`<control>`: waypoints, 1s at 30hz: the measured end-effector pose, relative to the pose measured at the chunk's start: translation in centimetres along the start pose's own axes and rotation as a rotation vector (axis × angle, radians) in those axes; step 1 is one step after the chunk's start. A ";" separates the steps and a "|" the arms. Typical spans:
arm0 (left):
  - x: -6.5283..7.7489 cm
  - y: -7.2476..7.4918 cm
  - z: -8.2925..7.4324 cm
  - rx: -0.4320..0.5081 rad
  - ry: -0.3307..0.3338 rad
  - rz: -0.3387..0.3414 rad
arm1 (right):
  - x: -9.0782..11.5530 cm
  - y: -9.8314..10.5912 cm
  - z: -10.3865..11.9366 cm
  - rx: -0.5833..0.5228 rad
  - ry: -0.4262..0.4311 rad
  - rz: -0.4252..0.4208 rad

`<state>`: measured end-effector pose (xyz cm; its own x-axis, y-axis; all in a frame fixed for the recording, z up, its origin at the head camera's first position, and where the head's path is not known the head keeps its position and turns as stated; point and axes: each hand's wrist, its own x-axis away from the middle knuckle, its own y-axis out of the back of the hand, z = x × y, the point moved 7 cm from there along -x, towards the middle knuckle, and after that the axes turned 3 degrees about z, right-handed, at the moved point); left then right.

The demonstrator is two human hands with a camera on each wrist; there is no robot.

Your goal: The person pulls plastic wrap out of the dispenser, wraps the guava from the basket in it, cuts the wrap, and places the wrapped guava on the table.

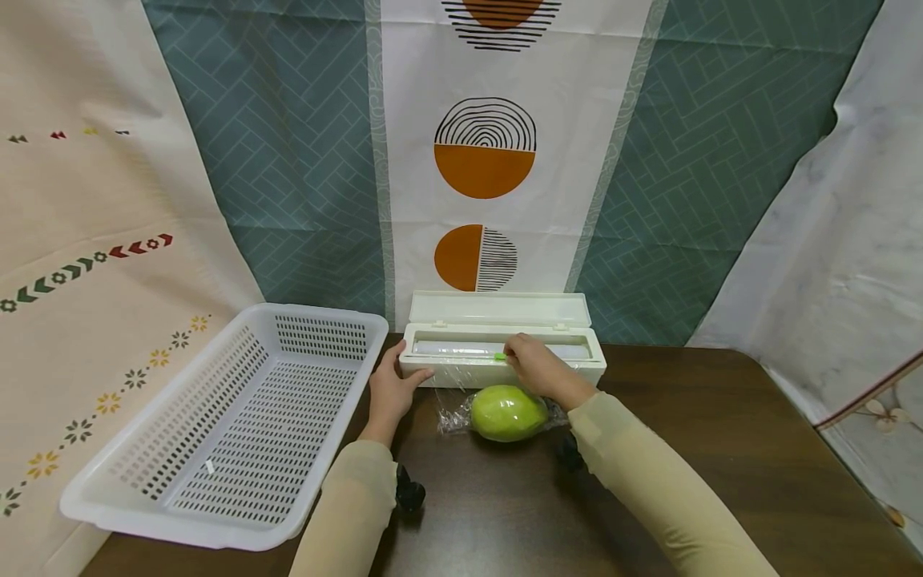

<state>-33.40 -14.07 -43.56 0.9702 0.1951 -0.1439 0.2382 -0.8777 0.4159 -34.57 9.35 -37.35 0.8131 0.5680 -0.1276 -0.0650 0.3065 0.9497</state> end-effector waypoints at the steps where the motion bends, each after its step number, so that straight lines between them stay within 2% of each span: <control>1: 0.0 0.0 0.0 0.000 0.000 0.001 | 0.0 0.0 0.0 0.001 0.002 0.000; 30: 0.1 0.1 -0.2 0.008 0.000 -0.004 | 0.2 0.3 -0.1 -0.009 -0.019 0.019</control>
<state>-33.29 -14.07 -43.31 0.9693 0.1985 -0.1449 0.2413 -0.8806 0.4078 -34.47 9.62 -37.14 0.8223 0.5595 -0.1044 -0.0853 0.3026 0.9493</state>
